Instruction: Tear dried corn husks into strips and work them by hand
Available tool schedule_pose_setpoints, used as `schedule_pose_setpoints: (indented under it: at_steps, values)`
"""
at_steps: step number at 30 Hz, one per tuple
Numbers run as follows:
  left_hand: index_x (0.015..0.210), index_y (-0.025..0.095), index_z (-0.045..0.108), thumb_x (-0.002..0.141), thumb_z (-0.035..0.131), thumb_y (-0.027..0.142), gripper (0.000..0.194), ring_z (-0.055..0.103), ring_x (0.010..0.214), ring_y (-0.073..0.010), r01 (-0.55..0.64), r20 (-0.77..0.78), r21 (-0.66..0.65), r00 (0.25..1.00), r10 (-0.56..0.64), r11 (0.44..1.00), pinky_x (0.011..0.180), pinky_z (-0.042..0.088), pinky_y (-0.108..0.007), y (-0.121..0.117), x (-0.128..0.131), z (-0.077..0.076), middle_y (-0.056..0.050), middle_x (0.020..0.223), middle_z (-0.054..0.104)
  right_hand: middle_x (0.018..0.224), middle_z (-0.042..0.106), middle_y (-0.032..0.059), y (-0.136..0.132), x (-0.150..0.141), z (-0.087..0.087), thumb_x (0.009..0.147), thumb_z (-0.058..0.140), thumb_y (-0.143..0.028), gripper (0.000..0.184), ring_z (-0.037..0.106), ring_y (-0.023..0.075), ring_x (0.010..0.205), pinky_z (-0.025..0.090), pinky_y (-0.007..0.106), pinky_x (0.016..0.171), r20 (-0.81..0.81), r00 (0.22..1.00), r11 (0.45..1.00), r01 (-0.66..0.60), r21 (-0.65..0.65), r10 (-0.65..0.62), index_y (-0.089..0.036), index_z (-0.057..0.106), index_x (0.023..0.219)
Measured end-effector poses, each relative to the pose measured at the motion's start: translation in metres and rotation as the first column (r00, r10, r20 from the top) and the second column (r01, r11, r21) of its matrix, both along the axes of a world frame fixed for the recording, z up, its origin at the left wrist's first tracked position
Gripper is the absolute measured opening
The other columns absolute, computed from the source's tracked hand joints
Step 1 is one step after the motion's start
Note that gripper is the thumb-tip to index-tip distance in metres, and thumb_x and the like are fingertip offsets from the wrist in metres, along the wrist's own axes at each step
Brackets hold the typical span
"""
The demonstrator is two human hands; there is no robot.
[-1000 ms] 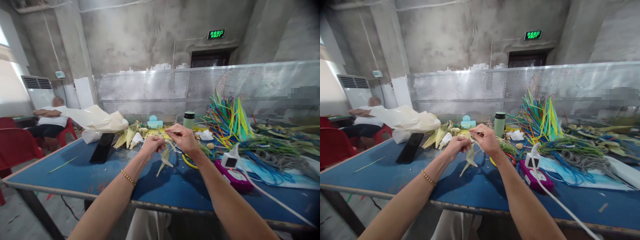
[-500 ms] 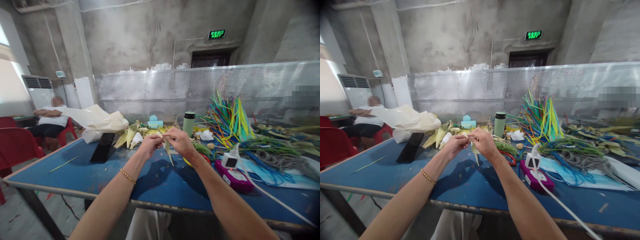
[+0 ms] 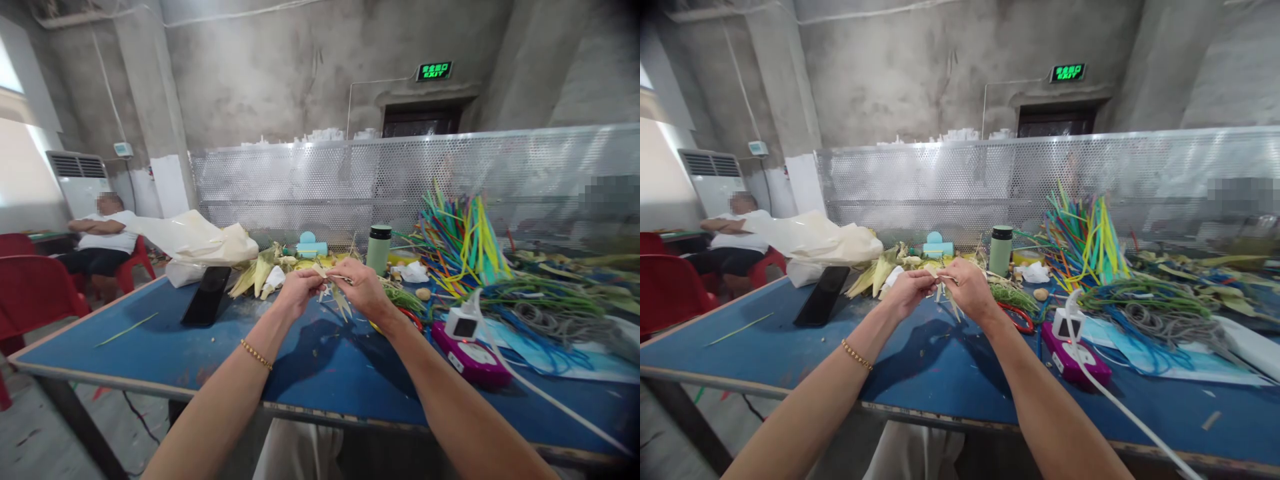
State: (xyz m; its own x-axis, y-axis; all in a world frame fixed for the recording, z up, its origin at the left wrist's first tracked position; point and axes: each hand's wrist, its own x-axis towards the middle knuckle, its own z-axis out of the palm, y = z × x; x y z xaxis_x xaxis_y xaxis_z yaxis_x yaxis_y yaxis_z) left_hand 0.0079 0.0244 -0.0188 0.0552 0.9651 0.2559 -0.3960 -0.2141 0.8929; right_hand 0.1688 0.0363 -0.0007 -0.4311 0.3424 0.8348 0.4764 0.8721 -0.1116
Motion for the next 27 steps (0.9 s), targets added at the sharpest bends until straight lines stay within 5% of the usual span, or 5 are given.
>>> schedule_pose_setpoints:
  at_steps: [18,27]
  values:
    - [0.059,0.009,0.065,0.056,0.064,0.005,0.005,0.055,0.055,-0.0103,-0.029,-0.025,-0.006,0.999,0.029,1.000,0.054,0.039,-0.023,-0.0009,0.0008,0.0014,-0.004,0.058,0.060,0.085,0.066,0.0083,-0.0011,0.0009,-0.0004,0.087,0.058,-0.017,0.017,0.057,0.0202,0.085,0.045,0.033,0.077,0.120,0.988,0.995,0.100,0.020,-0.102,-0.019,0.074,0.090]
    - [0.067,0.007,0.067,0.061,0.075,0.019,0.016,0.055,0.056,-0.0101,0.024,0.018,0.006,1.000,-0.024,1.000,0.054,0.039,-0.023,-0.0008,0.0009,-0.0001,-0.004,0.061,0.060,0.083,0.066,0.0076,0.0016,0.0021,-0.0014,0.086,0.059,-0.017,0.017,0.057,0.0196,0.083,0.044,0.033,0.076,0.097,0.990,0.995,0.101,-0.004,-0.100,-0.019,0.074,0.091]
